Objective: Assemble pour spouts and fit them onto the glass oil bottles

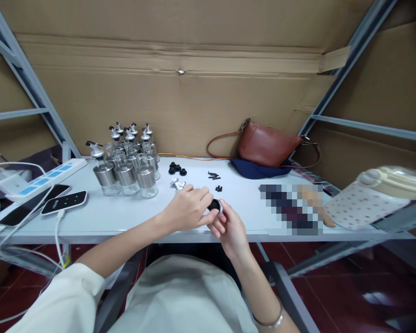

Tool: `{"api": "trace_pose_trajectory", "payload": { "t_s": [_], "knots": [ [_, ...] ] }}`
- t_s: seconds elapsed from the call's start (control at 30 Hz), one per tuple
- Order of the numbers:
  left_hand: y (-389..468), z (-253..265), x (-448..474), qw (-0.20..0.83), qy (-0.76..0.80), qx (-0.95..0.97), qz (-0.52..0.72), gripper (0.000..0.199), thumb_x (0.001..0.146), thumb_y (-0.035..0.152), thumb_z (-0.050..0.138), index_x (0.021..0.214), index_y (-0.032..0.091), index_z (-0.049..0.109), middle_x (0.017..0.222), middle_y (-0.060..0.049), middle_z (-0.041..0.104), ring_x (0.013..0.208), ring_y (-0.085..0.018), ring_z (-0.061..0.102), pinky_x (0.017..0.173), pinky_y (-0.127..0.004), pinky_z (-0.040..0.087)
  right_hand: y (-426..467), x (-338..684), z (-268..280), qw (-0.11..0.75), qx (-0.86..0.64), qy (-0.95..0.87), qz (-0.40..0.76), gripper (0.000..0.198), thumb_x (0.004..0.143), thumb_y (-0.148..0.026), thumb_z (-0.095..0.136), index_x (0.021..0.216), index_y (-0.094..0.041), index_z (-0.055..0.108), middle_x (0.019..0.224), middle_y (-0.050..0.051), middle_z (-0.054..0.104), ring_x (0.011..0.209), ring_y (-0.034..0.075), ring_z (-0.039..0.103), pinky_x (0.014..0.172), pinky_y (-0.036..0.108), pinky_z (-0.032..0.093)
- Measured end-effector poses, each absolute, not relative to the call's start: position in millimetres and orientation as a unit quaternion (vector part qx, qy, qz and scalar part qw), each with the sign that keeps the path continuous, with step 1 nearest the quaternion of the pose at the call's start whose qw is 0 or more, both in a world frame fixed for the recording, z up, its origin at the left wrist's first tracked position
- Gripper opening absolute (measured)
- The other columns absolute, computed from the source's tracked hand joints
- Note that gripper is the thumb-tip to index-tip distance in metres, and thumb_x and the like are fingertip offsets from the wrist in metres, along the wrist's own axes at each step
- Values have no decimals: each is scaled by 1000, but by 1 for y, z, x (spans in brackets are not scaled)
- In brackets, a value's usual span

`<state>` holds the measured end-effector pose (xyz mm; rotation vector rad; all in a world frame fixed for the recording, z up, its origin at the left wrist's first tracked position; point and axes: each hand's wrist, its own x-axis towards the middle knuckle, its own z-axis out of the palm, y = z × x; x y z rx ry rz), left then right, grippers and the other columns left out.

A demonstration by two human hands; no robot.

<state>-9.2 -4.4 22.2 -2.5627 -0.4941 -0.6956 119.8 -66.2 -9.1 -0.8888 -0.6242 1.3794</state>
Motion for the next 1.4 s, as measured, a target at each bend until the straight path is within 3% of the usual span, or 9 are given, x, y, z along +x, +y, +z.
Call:
{"api": "trace_pose_trajectory", "payload": {
  "t_s": [0.13, 0.27, 0.53, 0.63, 0.73, 0.83, 1.07, 1.23, 1.4],
  "knots": [
    [15, 14, -11, 145, -131, -941, -275, 35, 91, 35, 27, 68, 18, 47, 58, 0, 49, 49, -12, 42, 55, -27, 35, -68, 118, -8, 614, -363, -292, 637, 49, 67, -50, 68, 46, -21, 35, 30, -11, 26, 26, 3, 23, 36, 21, 23],
    [19, 12, -19, -37, -150, -948, -278, 26, 84, 31, 29, 62, 20, 38, 53, 1, 42, 51, -12, 39, 56, -25, 35, -76, 108, -16, 660, -376, -397, 515, 48, 78, -55, 58, 51, -20, 39, 41, -7, 35, 36, 7, 37, 42, 23, 30],
    [16, 10, -23, -364, -210, -860, -288, 43, 84, 49, 28, 53, 19, 31, 44, 4, 34, 44, -8, 31, 46, -22, 29, -59, 128, -26, 564, -385, -727, -67, 24, 93, -28, 41, 75, -20, 53, 67, 3, 57, 63, 16, 49, 62, 31, 36],
    [24, 15, -29, -425, -221, -845, -238, 48, 83, 55, 30, 51, 20, 31, 40, 5, 31, 40, -6, 27, 42, -22, 24, -43, 138, -27, 495, -341, -778, -182, 16, 93, -23, 42, 90, -18, 56, 82, 9, 64, 74, 19, 54, 68, 33, 37],
    [29, 27, -33, -358, -251, -876, -204, 45, 83, 49, 34, 49, 19, 30, 42, 5, 27, 41, -6, 24, 43, -22, 20, -32, 139, -31, 496, -358, -771, -179, 17, 94, -21, 39, 99, -18, 56, 88, 10, 65, 77, 20, 54, 71, 34, 38],
    [30, 46, -36, -184, -291, -923, -174, 35, 81, 34, 39, 51, 16, 36, 45, 5, 28, 44, -6, 24, 47, -23, 18, -26, 138, -37, 520, -405, -746, -91, 20, 94, -23, 38, 100, -18, 57, 84, 7, 64, 76, 19, 53, 71, 34, 38],
    [44, 94, -59, 83, -449, -874, -168, 26, 85, 35, 41, 94, 17, 58, 79, -2, 63, 65, -14, 55, 58, -22, 34, -19, 147, -40, 631, -485, -584, 160, 25, 93, -36, 37, 82, -20, 54, 67, -1, 54, 65, 16, 52, 65, 29, 40],
    [66, 97, -49, 148, -493, -857, 27, 20, 85, 23, 48, 96, 15, 62, 101, -10, 66, 90, -22, 63, 69, -25, 42, -19, 143, -39, 626, -495, -579, 167, 16, 90, -35, 43, 95, -21, 50, 75, 1, 62, 73, 17, 59, 70, 30, 42],
    [91, 83, -18, 140, -540, -827, 73, 26, 82, 6, 47, 100, 10, 66, 105, -20, 66, 105, -30, 60, 80, -33, 44, -20, 144, -38, 637, -502, -571, 128, 16, 89, -33, 47, 87, -20, 56, 82, 3, 61, 76, 17, 56, 70, 29, 42]
  ]
}}
